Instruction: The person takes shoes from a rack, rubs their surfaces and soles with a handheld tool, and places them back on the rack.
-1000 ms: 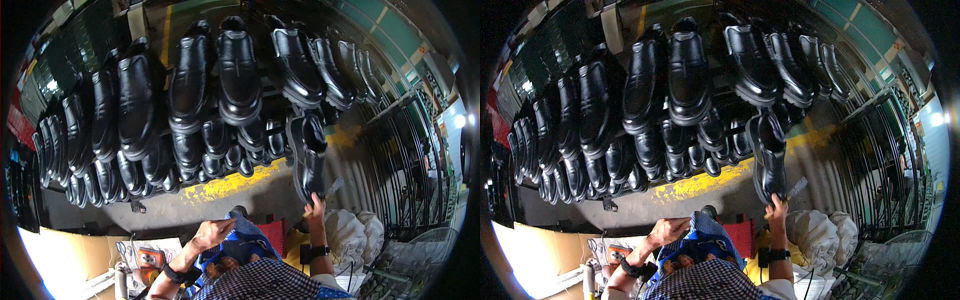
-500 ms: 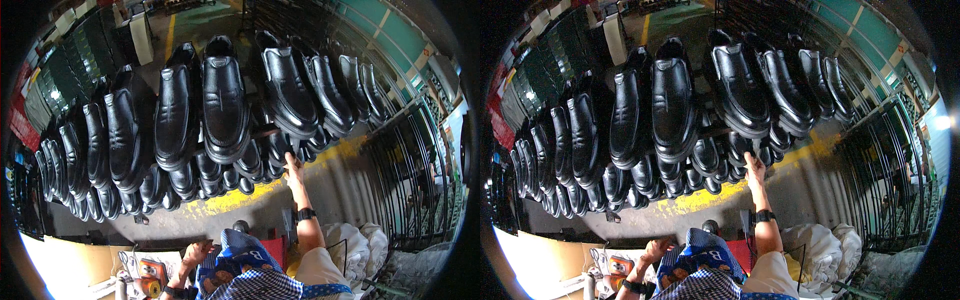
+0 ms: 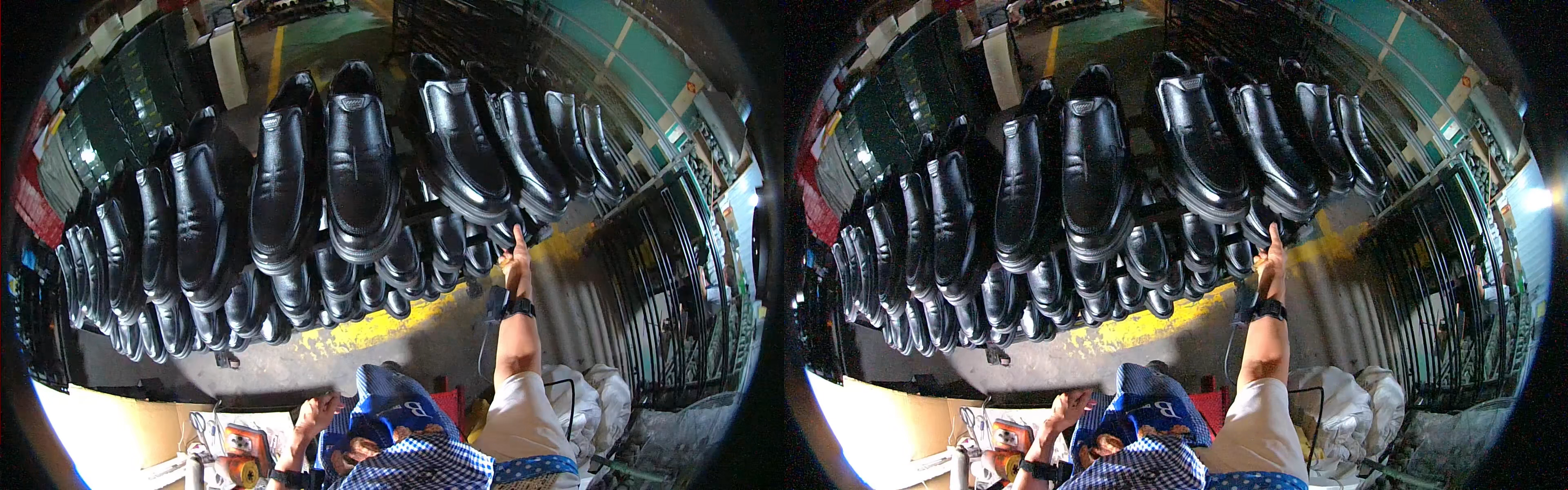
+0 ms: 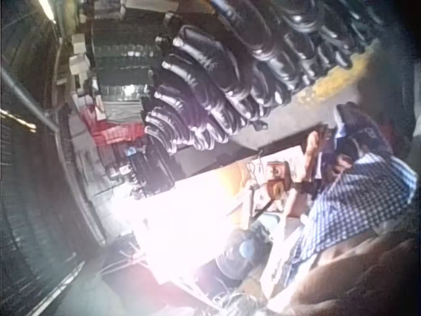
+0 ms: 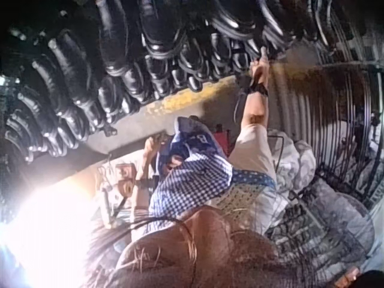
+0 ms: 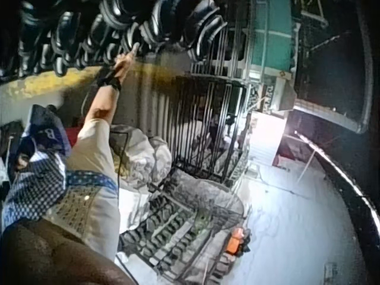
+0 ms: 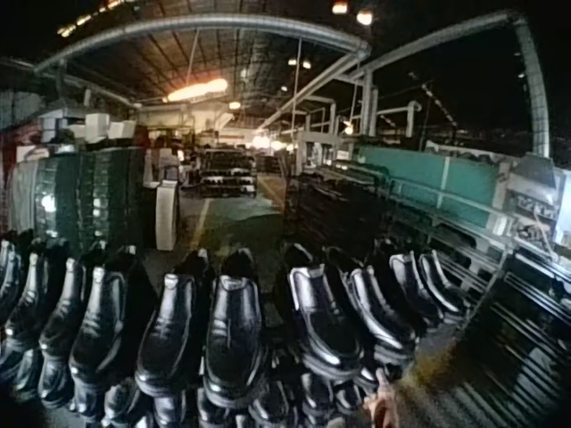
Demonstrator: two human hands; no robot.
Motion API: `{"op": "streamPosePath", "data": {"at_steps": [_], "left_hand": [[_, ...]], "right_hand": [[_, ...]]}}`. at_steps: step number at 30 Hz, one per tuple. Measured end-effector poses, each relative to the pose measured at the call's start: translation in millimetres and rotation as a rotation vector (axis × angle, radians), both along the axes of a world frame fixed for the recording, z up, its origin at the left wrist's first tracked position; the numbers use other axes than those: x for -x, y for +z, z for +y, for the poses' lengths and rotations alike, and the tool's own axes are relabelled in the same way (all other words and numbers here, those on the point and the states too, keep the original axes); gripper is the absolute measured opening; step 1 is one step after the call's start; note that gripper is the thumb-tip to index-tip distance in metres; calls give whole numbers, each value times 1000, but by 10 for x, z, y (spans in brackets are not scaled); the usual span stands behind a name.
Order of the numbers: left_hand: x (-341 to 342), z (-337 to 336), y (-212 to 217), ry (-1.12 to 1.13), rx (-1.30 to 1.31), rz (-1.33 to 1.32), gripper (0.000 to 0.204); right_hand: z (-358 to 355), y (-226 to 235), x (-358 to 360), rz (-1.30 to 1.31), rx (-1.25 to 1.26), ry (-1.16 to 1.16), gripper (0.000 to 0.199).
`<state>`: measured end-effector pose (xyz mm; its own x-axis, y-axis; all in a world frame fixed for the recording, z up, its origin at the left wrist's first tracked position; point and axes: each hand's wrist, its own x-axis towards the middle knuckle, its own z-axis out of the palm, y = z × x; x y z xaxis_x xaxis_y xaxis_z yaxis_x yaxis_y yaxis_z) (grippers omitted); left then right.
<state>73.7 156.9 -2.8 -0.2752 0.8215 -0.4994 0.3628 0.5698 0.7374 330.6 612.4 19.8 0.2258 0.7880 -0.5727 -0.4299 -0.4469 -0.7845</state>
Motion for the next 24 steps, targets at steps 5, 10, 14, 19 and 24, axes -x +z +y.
{"op": "streamPosePath", "data": {"at_steps": [5,10,14,19,24], "left_hand": [[101,-194,-182,41,-92,-41,23],[171,-500,-96,18,14,85,23],[201,-823,-391,276,-111,-304,28],[261,-793,-258,257,-183,-353,32],[189,-561,120,272,-270,-403,29]], "right_hand": [[-311,-120,-189,17,34,-84,34],[-1418,-265,-522,316,214,-112,34],[-2153,-395,-756,352,-5,-19,29],[-2713,-529,-732,18,-47,68,20],[-3079,-13,-217,131,122,391,25]]}}
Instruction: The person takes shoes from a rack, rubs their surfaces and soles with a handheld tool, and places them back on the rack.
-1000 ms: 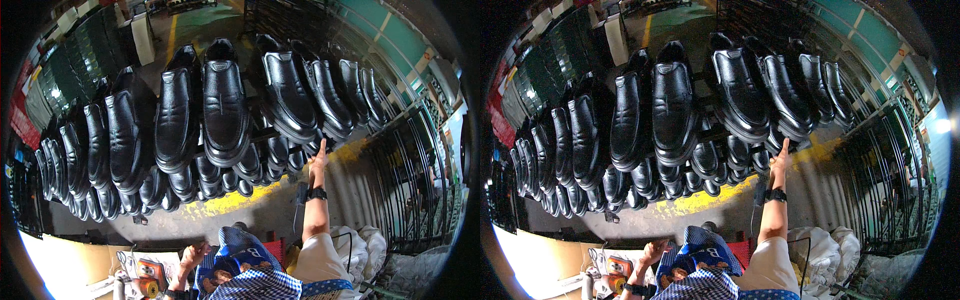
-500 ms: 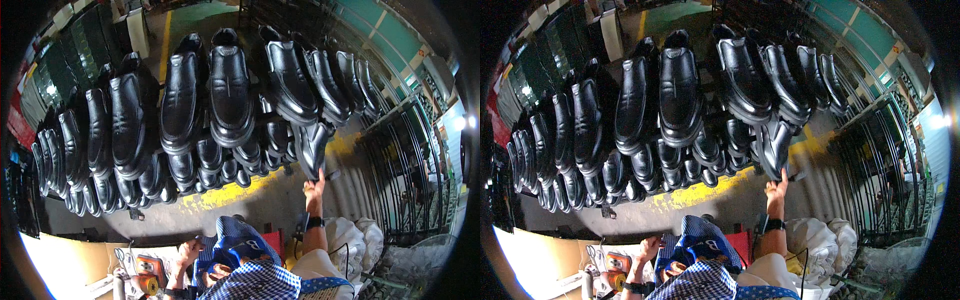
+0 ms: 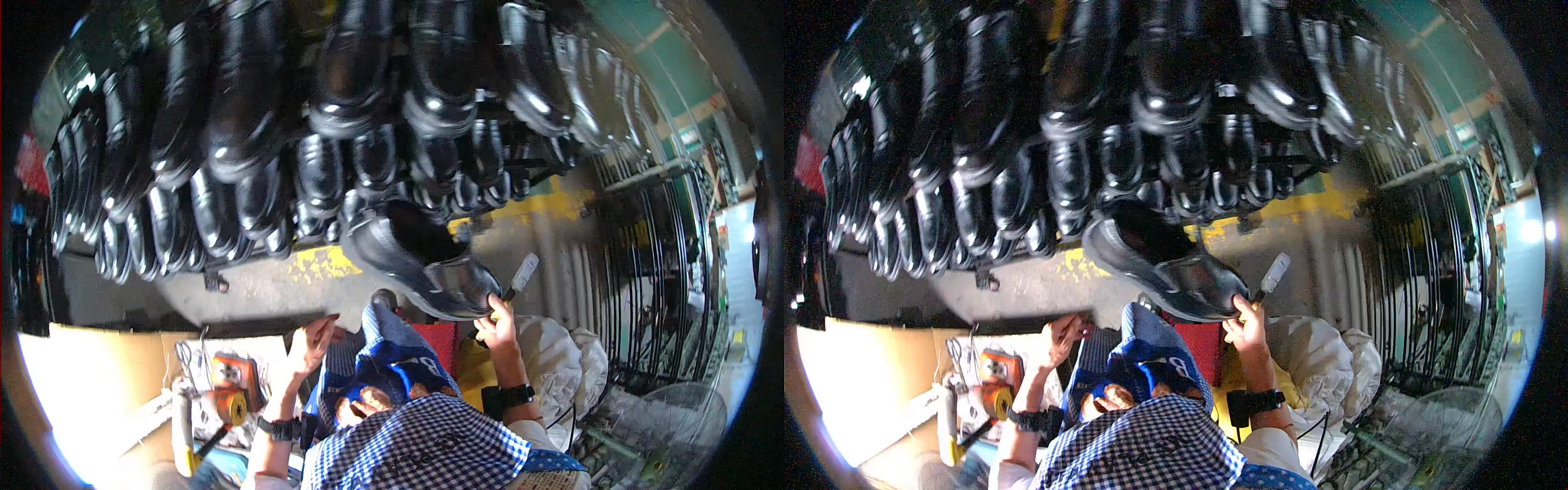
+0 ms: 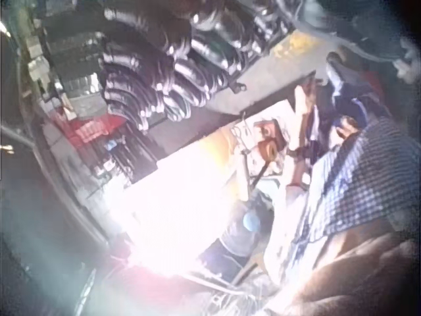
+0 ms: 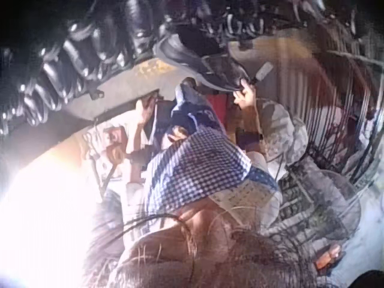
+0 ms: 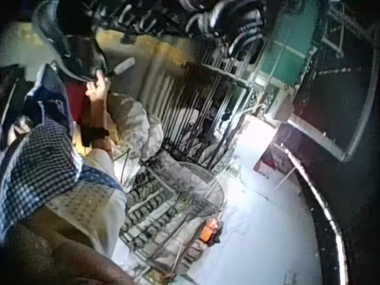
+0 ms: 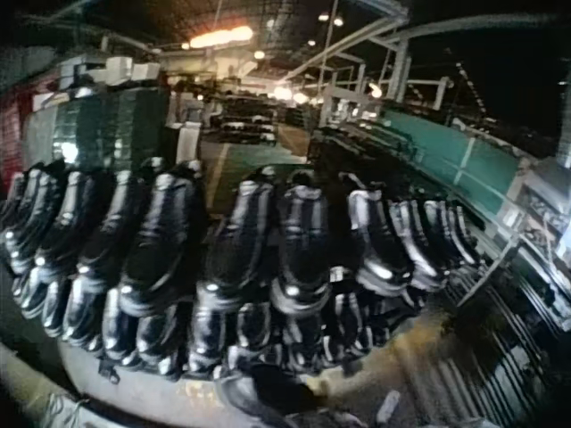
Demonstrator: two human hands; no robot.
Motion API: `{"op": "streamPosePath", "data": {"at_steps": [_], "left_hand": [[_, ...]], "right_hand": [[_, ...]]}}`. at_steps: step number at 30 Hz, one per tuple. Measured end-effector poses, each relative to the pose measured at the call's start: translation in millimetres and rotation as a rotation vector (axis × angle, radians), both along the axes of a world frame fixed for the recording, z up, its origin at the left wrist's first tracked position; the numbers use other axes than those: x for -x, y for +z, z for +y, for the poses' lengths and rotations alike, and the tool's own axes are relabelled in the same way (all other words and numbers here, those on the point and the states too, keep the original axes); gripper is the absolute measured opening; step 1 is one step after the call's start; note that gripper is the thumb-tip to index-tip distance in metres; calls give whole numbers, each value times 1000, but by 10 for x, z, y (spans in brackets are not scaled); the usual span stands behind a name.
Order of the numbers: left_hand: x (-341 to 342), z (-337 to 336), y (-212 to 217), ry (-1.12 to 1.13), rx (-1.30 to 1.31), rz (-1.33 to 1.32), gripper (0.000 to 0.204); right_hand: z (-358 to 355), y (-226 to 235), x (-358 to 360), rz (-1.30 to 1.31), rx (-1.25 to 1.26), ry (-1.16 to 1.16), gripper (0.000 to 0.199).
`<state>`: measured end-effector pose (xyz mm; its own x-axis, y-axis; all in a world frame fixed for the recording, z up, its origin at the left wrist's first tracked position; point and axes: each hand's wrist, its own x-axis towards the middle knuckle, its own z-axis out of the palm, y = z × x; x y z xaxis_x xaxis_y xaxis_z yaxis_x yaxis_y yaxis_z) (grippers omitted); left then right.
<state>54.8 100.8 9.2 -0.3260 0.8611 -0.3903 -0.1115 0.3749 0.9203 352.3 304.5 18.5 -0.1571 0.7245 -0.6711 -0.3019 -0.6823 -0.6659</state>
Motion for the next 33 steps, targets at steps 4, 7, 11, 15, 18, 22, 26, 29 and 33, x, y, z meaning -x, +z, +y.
{"op": "streamPosePath", "data": {"at_steps": [4,7,11,15,18,22,26,29,33], "left_hand": [[-56,-22,459,27,29,26,31],[-77,-250,566,168,-1,-68,30],[-132,-578,327,445,-195,-213,29],[-119,-772,330,626,-331,-203,24],[-103,-906,379,747,-315,-144,21],[-170,-1041,421,878,-283,79,16],[-81,-1078,666,892,-104,561,7],[54,-966,824,818,33,762,20],[209,-900,779,630,331,936,31]], "right_hand": [[-289,369,593,-230,-149,296,27],[-514,523,981,-363,-131,379,28],[-719,397,1237,-539,-467,516,30],[-941,473,1448,-482,-866,629,28],[-1128,579,1590,-357,-960,601,34],[-1228,634,1654,-373,-1149,652,43],[-1167,546,1627,-487,-1532,783,55],[-1152,535,1660,-578,-1903,658,60],[-1249,727,1837,-505,-1910,743,56]]}}
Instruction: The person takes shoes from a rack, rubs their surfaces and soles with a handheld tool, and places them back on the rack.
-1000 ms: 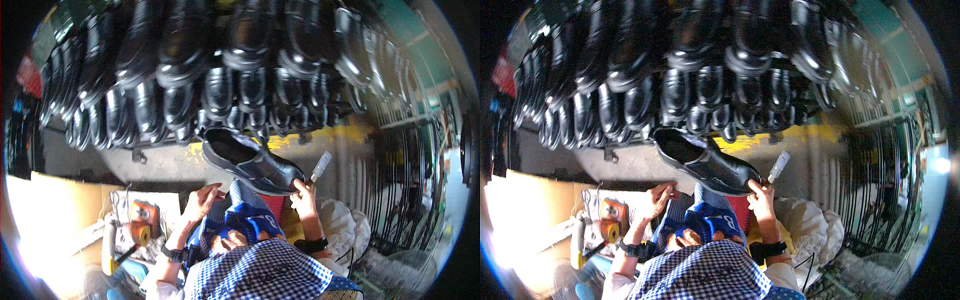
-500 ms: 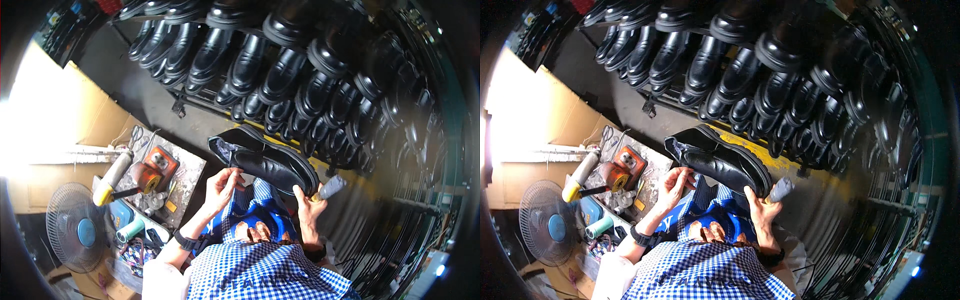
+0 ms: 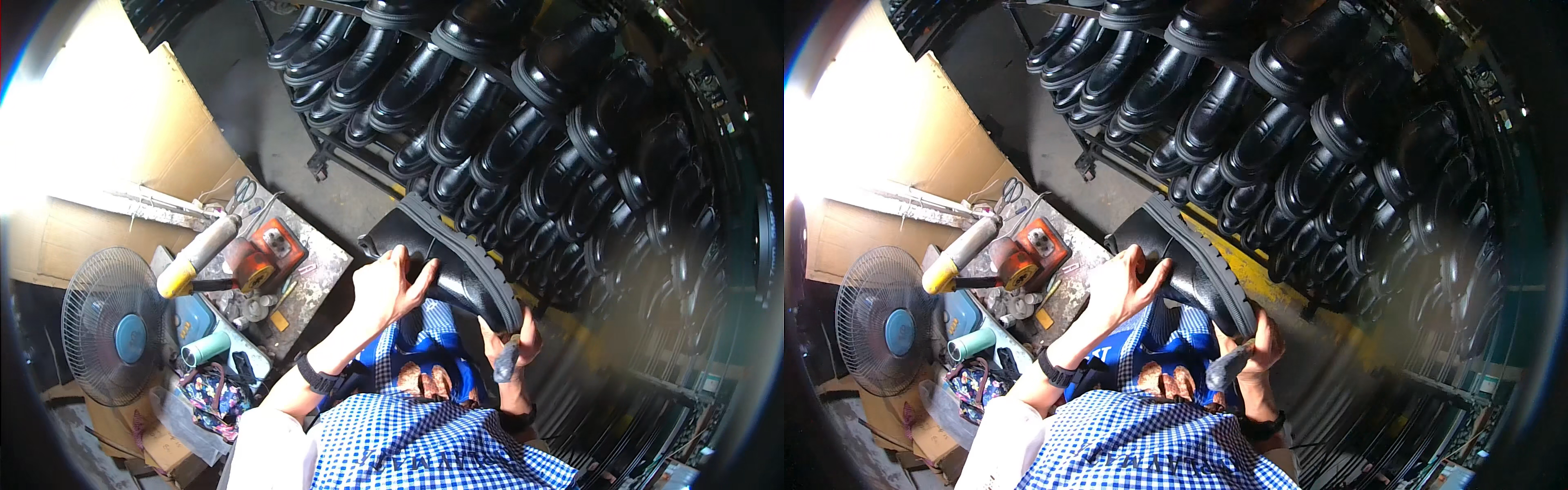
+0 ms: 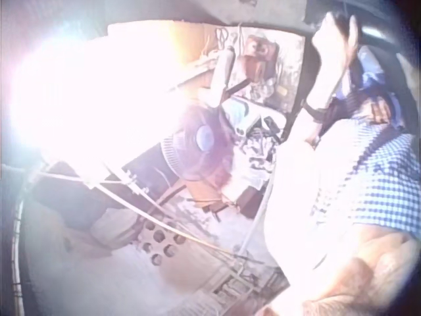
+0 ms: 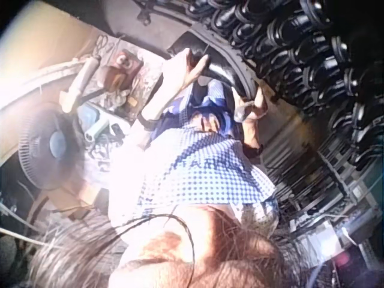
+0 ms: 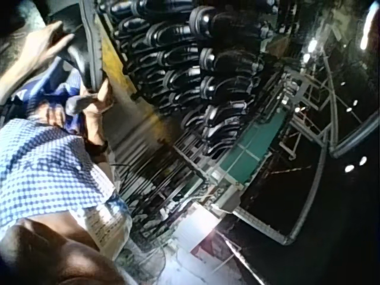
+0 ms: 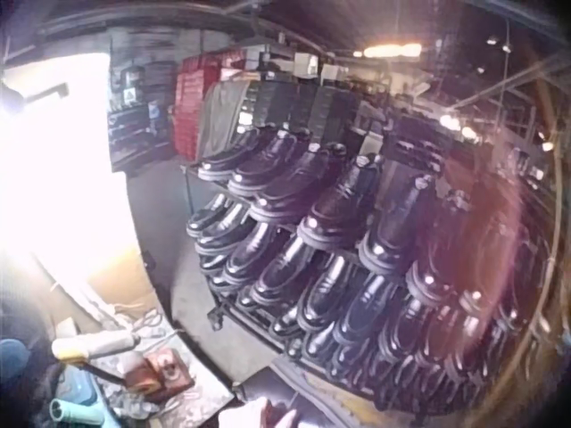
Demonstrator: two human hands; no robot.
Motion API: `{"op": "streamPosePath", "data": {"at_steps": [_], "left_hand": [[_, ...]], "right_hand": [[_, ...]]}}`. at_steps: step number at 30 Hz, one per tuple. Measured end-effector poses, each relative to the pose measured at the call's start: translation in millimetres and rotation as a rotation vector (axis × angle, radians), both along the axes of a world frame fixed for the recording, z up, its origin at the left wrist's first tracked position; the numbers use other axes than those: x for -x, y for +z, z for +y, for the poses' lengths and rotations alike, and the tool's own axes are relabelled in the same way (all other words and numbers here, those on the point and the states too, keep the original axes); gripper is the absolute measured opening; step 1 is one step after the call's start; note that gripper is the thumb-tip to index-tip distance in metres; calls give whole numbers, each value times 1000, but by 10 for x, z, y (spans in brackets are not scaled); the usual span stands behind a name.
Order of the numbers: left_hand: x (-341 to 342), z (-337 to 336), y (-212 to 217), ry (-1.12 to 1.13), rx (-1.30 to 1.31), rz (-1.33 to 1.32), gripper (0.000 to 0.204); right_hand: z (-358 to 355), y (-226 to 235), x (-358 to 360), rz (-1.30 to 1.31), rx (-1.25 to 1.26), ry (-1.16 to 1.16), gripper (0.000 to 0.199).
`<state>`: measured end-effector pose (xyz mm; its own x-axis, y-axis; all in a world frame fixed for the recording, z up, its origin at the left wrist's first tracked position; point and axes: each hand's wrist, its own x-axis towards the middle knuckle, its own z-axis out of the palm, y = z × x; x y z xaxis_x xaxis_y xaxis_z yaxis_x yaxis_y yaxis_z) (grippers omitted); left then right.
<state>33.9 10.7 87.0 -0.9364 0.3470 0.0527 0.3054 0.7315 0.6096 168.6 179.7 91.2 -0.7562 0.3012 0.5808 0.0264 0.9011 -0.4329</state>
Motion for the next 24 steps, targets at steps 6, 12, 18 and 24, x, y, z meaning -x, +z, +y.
{"op": "streamPosePath", "data": {"at_steps": [6,12,18,24], "left_hand": [[59,-87,-105,-158,-118,24,19],[166,-309,-622,180,-446,-372,33],[212,-380,-316,257,-520,-688,44],[73,-186,-5,-46,-814,-835,37]], "right_hand": [[54,33,70,82,-112,91,44],[114,9,-50,-38,135,-86,48],[170,214,60,-48,360,-211,49],[154,155,23,-44,633,-126,56]]}}
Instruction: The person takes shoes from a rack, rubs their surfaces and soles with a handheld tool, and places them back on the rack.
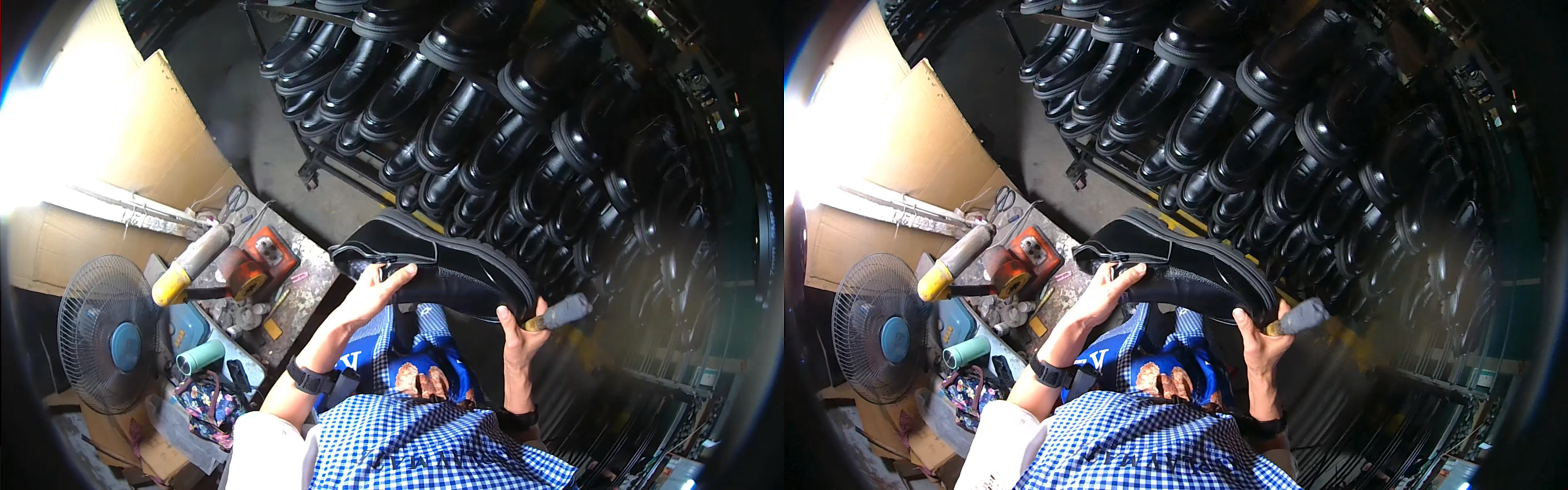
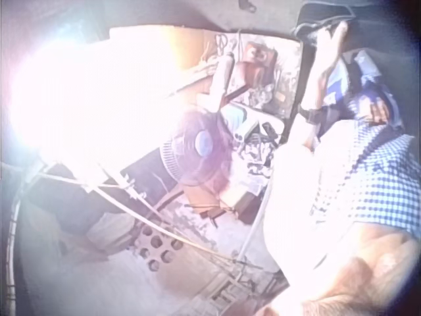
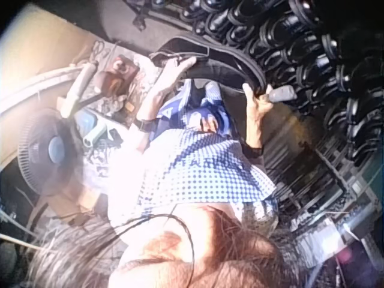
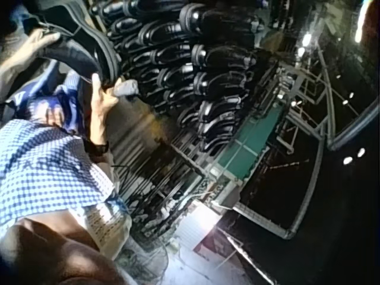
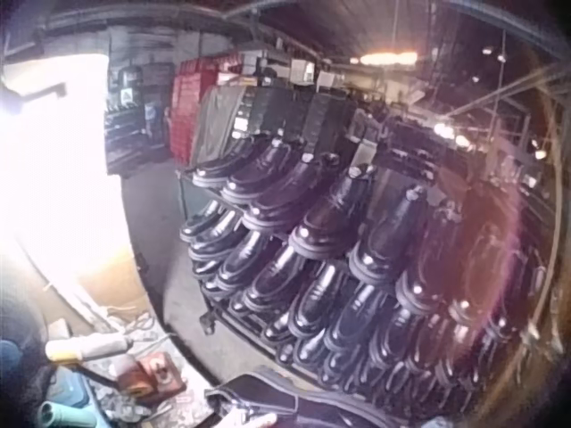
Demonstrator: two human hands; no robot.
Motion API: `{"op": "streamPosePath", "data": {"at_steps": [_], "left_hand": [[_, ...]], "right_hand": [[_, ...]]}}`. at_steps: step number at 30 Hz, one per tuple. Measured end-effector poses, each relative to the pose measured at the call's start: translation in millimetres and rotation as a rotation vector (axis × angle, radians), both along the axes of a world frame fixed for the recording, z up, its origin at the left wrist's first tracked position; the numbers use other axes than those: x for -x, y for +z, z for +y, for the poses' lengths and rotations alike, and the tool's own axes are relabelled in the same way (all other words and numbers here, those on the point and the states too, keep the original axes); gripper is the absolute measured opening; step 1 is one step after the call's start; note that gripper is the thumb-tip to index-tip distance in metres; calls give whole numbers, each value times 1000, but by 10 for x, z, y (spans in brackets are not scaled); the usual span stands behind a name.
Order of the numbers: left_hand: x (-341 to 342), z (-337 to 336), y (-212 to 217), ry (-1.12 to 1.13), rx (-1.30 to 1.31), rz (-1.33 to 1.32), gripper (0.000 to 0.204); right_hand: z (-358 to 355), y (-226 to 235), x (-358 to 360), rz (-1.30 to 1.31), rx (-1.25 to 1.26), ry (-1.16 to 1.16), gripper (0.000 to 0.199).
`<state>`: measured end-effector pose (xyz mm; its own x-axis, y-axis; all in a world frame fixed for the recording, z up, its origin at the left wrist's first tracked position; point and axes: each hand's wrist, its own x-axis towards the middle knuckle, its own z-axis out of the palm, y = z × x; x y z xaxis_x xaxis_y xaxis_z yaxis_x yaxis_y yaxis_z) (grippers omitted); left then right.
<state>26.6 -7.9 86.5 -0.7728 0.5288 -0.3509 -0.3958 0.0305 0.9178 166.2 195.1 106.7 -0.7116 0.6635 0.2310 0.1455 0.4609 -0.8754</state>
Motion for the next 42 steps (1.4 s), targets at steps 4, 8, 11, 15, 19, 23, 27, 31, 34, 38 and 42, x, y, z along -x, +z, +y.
{"op": "streamPosePath", "data": {"at_steps": [4,8,11,15,19,23,27,31,34,38,42], "left_hand": [[-145,63,48,51,-115,-89,34],[-257,236,78,91,103,175,41],[-358,334,46,-8,291,274,37],[-516,139,-314,-13,561,1176,44],[-407,91,-296,-353,794,882,52],[-171,267,-698,-12,376,474,37],[-72,360,-917,-181,490,799,40],[-225,559,-514,-149,611,507,43],[-443,689,-145,-363,843,602,40],[-376,535,-333,-299,864,792,42],[-227,654,-457,49,288,414,46]], "right_hand": [[78,164,87,76,-112,-90,39],[-166,327,183,24,244,44,8],[-228,135,318,-205,14,215,14],[-268,93,484,-283,252,238,22],[-221,-325,534,40,161,181,25],[-177,-457,493,-131,356,95,31],[-133,-534,453,-97,378,8,41],[30,-520,393,-166,582,193,44],[84,-474,298,-41,852,241,27],[-46,-136,333,-33,808,154,27],[-38,85,205,-274,911,328,20]]}}
